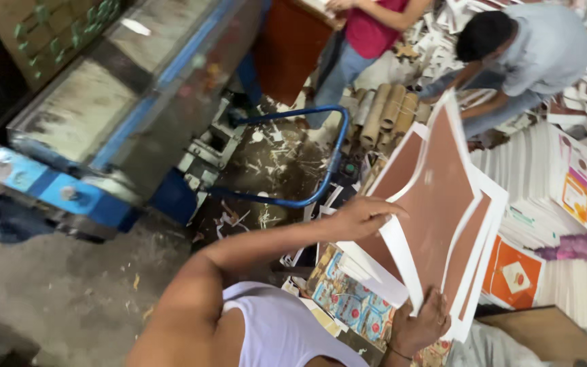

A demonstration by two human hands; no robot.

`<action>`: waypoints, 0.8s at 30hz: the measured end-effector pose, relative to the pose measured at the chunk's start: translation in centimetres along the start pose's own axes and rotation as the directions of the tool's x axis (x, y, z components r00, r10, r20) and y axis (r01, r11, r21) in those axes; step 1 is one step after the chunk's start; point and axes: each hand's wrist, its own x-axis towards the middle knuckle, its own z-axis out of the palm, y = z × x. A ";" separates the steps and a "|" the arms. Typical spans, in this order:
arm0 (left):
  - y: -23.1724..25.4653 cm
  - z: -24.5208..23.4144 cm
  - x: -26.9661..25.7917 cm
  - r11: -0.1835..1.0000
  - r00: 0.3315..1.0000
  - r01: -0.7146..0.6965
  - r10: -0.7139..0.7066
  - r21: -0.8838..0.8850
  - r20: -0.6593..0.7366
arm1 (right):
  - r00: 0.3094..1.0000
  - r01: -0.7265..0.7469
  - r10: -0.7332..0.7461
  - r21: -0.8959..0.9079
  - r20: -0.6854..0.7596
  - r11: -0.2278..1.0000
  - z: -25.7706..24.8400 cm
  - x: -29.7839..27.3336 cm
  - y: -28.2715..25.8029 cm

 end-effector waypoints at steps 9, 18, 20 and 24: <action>-6.7 -23.2 -12.4 0.765 0.734 0.277 -0.559 -0.582 -0.385 | 0.935 0.338 -0.354 0.229 0.030 0.913 9.1 6.4 -13.2; -30.2 -43.1 -24.0 -0.032 0.045 0.997 -0.503 0.071 -0.863 | 0.512 0.607 -0.679 0.338 0.527 0.719 26.2 13.5 -33.7; -30.5 -44.8 -26.6 -0.030 0.065 0.997 -0.274 0.076 -0.959 | 0.438 0.628 -0.726 0.397 0.530 0.669 27.6 13.6 -36.7; -28.1 -48.5 -32.1 -0.065 0.017 0.998 -0.046 0.020 -0.999 | 0.411 0.659 -0.832 0.509 0.373 0.554 25.3 12.2 -36.1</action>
